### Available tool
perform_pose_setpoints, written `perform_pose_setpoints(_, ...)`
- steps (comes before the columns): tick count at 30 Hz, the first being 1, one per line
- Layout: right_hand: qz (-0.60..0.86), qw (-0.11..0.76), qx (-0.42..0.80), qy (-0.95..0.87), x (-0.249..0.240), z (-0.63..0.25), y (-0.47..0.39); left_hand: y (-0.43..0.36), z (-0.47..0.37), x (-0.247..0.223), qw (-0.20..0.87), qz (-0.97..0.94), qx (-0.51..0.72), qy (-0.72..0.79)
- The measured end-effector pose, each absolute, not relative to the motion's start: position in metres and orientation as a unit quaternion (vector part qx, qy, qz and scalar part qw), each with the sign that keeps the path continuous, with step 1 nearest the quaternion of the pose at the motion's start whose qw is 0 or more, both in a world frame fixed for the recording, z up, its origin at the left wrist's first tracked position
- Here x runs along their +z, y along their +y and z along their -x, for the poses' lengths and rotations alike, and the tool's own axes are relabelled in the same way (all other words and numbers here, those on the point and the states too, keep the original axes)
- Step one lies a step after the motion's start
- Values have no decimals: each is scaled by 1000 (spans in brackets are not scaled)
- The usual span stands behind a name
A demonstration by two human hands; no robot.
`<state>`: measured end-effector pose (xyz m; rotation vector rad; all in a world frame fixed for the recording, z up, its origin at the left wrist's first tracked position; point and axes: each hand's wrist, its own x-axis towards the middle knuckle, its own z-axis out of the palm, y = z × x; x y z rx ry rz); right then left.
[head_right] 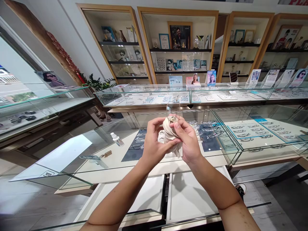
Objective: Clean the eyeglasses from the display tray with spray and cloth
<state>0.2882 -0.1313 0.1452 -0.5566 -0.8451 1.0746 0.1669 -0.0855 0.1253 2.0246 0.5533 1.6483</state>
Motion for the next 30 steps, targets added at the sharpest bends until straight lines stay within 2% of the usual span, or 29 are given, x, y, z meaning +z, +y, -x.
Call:
perform_pose_setpoints(6,250,723,524,-375,145,-286,-132,-87,-166,127,167,-749,609,203)
perform_pose_setpoints(13,231,707,569,-352,146,-285,-133,-88,-166,131,141,-749,619,189)
perform_pose_setpoints(19,211,736,552,-329,146,-289,-133,-84,-167,130,101,-740,637,192)
perform_pose_setpoints(22,211,739,548,-330,147,-292,-133,-83,-167,129,153,-730,637,196)
perform_pose_setpoints(27,206,731,555,-340,146,-294,-130,-85,-167,127,349,-677,608,222)
perform_pose_setpoints(30,203,725,568,-333,144,-293,-127,-85,-166,130,386,-695,566,218)
